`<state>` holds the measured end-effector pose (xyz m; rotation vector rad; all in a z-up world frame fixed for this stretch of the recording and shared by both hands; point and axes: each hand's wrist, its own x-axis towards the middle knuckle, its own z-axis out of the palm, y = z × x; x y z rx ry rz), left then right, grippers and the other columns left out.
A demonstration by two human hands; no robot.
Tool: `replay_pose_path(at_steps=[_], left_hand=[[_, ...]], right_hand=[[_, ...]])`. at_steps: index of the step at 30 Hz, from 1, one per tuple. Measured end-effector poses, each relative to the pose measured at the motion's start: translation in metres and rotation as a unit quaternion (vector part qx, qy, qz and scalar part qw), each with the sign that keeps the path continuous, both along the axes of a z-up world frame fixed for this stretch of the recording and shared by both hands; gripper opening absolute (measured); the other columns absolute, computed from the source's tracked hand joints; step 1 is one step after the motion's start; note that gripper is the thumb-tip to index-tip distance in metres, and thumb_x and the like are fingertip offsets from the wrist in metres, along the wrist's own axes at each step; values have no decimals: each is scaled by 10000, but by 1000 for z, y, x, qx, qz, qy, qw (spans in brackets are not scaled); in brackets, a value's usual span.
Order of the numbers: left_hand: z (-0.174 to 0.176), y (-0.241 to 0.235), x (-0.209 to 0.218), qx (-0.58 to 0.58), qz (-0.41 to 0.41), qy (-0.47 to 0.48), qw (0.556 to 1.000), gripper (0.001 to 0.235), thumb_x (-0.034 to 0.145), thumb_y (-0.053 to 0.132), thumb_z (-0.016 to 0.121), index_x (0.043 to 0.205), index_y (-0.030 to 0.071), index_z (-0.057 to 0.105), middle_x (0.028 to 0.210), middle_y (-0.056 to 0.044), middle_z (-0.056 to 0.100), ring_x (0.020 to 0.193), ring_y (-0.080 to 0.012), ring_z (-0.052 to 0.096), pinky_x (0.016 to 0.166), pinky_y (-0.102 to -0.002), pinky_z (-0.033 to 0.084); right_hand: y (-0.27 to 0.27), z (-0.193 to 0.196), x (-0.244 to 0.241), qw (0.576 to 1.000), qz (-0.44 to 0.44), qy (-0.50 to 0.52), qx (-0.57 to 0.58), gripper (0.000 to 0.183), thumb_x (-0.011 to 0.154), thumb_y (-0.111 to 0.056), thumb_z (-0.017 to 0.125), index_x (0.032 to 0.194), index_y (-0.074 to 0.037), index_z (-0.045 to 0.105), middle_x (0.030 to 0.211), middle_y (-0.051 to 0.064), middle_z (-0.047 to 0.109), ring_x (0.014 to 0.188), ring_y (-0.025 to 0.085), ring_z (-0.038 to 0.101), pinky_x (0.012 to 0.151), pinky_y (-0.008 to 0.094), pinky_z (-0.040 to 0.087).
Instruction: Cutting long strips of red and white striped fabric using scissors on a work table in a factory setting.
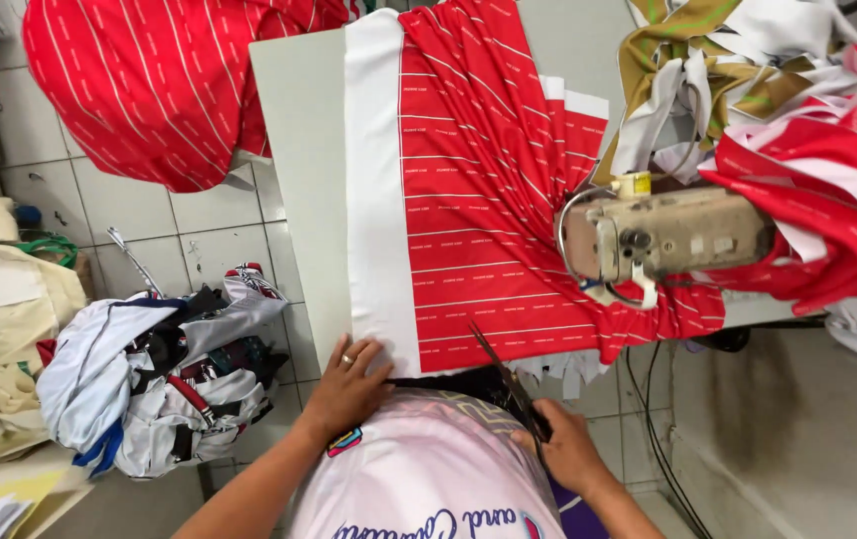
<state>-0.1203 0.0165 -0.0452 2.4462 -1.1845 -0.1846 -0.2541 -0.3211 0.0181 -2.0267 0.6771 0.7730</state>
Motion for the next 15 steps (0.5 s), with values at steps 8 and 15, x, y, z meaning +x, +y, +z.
replay_pose_path(at_steps=[8,15], left_hand=[[-45,12,-3,-53,11,-107,993,355,658,38,616,979,189,631,1179,-133,541,1086,-349,520,1056,-601,292],[-20,3,-2,-88,57,-95,990,142,720,65,644,811,175,639,1071,-92,563,1044,-325,529,1008,-578,340]], right_hand=[[55,-23,-76,988,6,27,149,534,830,-331,829,647,-150,361,569,-31,352,544,76,343,475,292,294],[131,-4,-80,950,-74,117,281,400,877,-503,492,876,-107,552,716,33,581,573,132,540,513,240,320]])
